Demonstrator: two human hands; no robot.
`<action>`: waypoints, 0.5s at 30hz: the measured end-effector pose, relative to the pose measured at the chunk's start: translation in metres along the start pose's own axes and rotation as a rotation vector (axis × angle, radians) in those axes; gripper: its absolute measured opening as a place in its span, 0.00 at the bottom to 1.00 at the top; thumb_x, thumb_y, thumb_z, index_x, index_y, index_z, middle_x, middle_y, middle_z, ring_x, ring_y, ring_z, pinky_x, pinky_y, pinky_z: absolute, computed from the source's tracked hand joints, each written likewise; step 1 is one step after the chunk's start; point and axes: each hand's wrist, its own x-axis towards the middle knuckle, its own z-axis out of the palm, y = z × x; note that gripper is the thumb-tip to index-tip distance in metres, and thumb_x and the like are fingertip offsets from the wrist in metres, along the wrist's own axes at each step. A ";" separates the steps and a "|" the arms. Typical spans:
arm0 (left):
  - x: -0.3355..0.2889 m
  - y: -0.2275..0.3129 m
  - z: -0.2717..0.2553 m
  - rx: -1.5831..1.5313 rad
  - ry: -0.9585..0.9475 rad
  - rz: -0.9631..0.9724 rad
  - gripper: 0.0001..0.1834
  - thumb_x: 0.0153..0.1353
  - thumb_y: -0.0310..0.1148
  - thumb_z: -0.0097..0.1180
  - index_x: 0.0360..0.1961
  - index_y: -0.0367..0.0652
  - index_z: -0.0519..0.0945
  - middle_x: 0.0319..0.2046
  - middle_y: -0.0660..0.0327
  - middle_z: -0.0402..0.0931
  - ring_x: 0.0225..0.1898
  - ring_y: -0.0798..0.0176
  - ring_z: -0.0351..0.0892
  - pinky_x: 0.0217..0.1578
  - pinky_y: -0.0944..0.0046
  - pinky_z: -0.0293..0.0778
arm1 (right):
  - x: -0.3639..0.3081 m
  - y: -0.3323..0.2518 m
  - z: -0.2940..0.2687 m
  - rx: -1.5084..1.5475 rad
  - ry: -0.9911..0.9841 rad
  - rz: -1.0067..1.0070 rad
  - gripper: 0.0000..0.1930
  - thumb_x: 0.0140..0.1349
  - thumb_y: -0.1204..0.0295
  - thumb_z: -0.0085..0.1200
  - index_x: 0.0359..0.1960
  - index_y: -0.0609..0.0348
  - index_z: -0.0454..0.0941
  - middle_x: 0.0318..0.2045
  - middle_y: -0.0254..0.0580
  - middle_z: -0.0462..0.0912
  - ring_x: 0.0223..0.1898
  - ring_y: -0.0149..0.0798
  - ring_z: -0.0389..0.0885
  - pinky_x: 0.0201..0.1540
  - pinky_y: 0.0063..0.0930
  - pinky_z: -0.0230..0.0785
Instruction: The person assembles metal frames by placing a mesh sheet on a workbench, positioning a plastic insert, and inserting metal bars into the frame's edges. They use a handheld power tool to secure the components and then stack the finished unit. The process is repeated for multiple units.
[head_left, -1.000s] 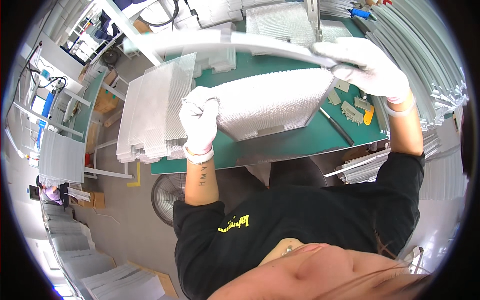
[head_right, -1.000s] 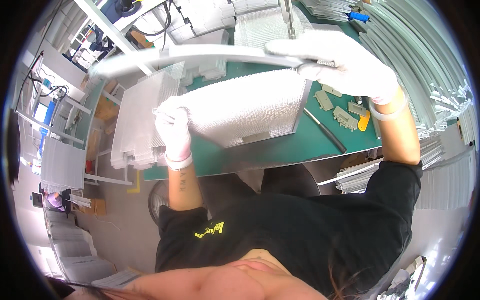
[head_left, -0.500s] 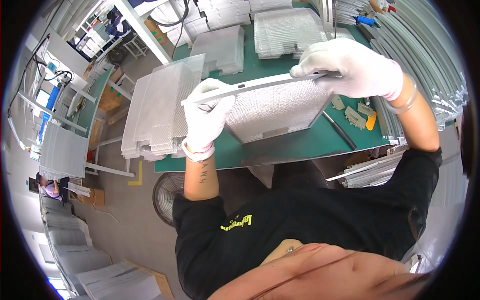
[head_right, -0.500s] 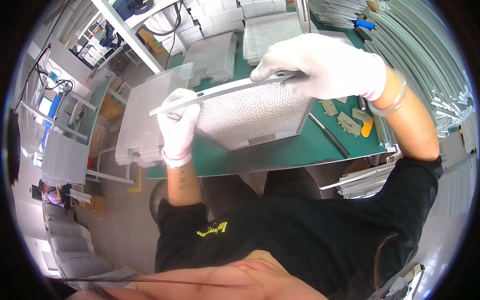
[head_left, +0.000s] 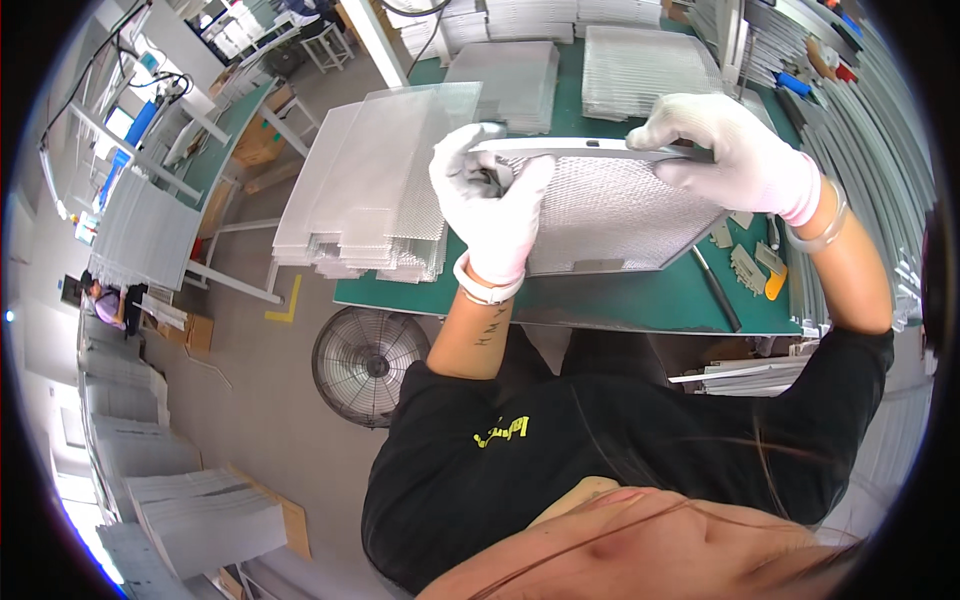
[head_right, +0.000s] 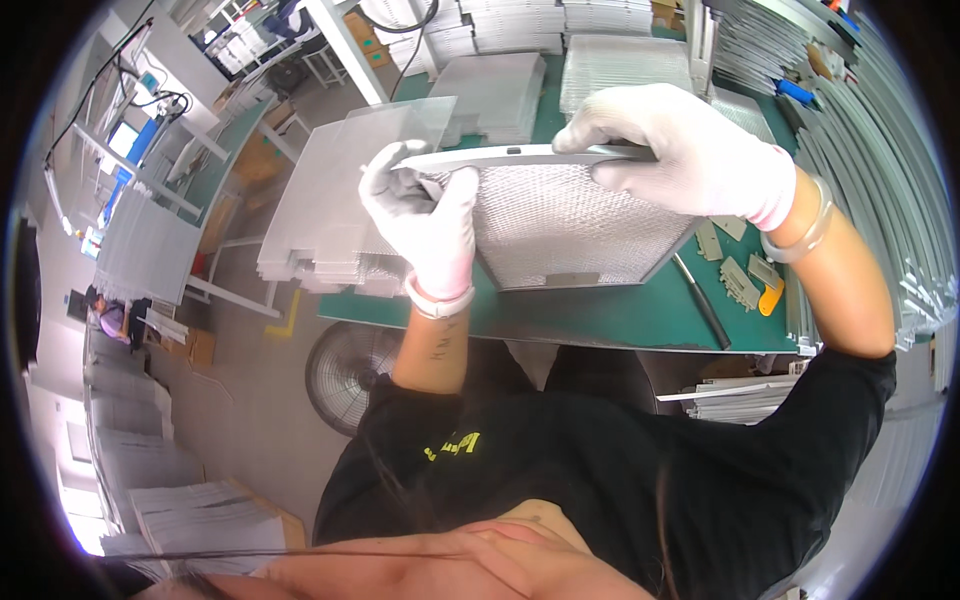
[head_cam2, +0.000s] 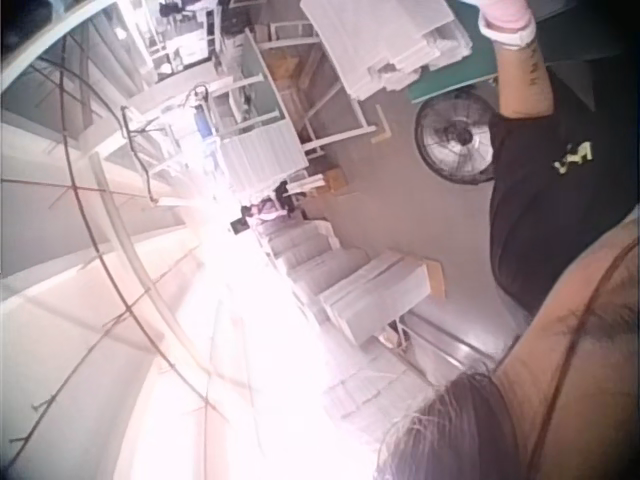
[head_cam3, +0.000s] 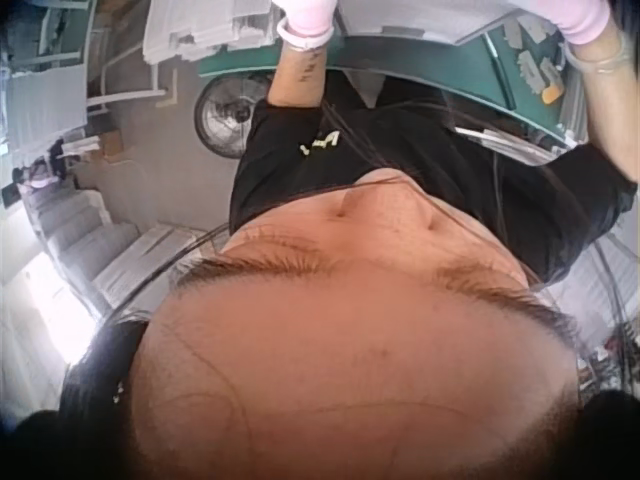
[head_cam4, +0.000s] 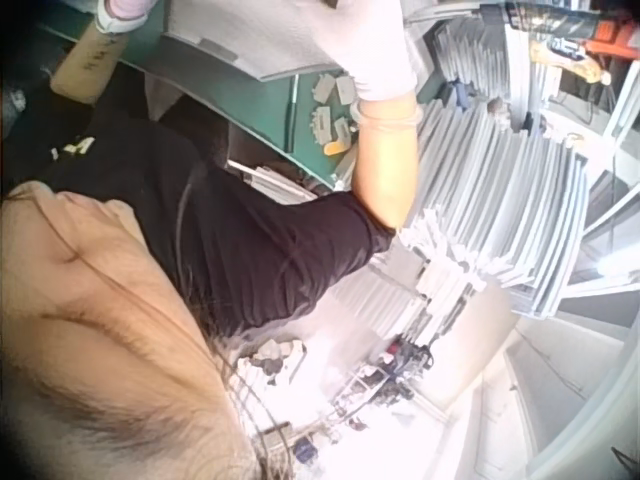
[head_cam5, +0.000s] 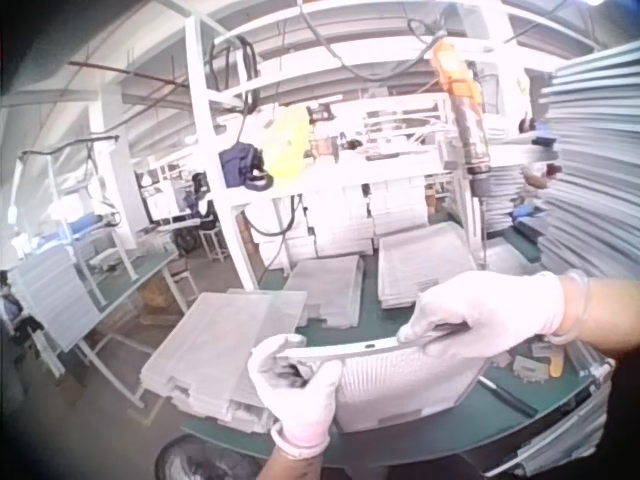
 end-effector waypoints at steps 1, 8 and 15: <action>0.001 0.001 -0.003 0.085 -0.020 -0.010 0.34 0.48 0.23 0.75 0.56 0.40 0.71 0.45 0.61 0.73 0.37 0.72 0.73 0.37 0.74 0.72 | 0.001 -0.002 0.001 -0.005 -0.004 0.030 0.20 0.52 0.81 0.56 0.49 0.62 0.78 0.43 0.50 0.81 0.48 0.51 0.80 0.53 0.36 0.72; 0.003 -0.012 -0.008 0.505 0.007 0.372 0.30 0.47 0.27 0.76 0.52 0.35 0.78 0.44 0.64 0.75 0.27 0.79 0.65 0.27 0.76 0.65 | 0.012 -0.015 -0.005 -0.094 -0.106 0.087 0.27 0.52 0.84 0.53 0.58 0.59 0.77 0.43 0.53 0.81 0.47 0.55 0.78 0.53 0.38 0.71; 0.005 -0.007 -0.009 0.654 -0.041 0.442 0.18 0.57 0.23 0.64 0.50 0.32 0.80 0.42 0.56 0.80 0.34 0.64 0.78 0.37 0.67 0.75 | 0.009 -0.010 0.001 -0.078 -0.037 0.037 0.27 0.53 0.85 0.53 0.58 0.61 0.76 0.46 0.54 0.81 0.48 0.55 0.79 0.55 0.40 0.70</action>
